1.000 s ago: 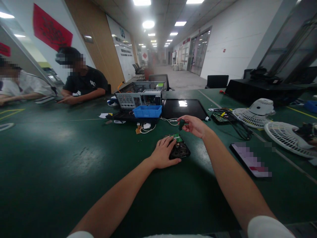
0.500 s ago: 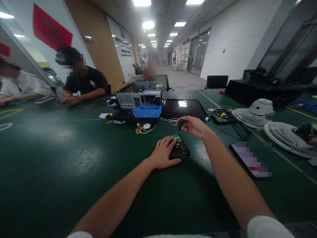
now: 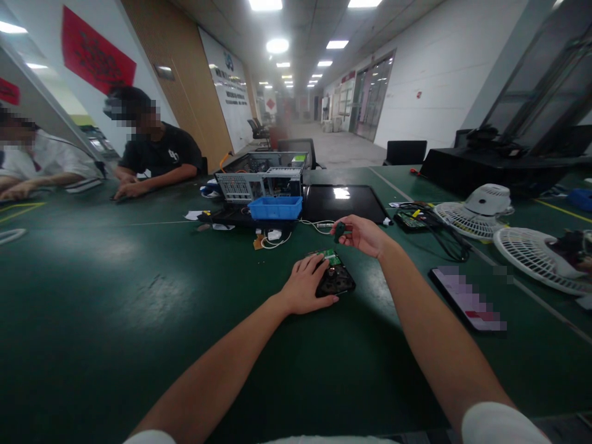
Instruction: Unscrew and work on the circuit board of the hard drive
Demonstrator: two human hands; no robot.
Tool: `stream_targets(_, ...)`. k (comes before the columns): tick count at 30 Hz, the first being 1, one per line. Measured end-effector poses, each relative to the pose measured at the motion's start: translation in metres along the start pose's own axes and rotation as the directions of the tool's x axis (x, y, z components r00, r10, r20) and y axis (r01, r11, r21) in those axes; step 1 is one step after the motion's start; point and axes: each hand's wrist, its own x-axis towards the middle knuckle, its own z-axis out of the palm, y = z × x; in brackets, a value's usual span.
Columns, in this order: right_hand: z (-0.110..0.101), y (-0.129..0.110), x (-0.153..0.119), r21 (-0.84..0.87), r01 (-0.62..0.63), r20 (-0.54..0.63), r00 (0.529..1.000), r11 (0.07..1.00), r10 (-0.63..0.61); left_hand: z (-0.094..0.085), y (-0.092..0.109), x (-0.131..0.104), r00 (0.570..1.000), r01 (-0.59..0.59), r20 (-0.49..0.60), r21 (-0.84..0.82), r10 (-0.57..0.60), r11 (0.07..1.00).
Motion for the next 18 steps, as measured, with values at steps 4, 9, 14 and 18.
stream_targets(4, -0.0020, 0.0021, 0.0039, 0.024, -0.014, 0.008, 1.000, 1.000, 0.014, 0.0003, 0.0002, 0.0002, 1.000, 0.001, -0.003, -0.003, -0.001, 1.000)
stream_targets(9, -0.0018, 0.0033, 0.0045, 0.053, -0.018, 0.041, 0.999, 0.998, 0.016, 0.0002, 0.0001, 0.0000, 1.000, -0.007, -0.004, -0.002, 0.007, 1.000)
stream_targets(14, -0.0004, 0.0033, 0.0022, 0.056, -0.006, 0.073, 0.997, 0.998, 0.002, -0.0002, 0.0000, -0.0001, 1.000, -0.012, -0.004, 0.000, 0.012, 1.000)
stream_targets(18, 0.0001, 0.0034, 0.0015, 0.052, 0.006, 0.071, 0.997, 0.999, -0.010, 0.0005, -0.0003, -0.0001, 1.000, -0.016, -0.011, 0.005, 0.016, 1.000)
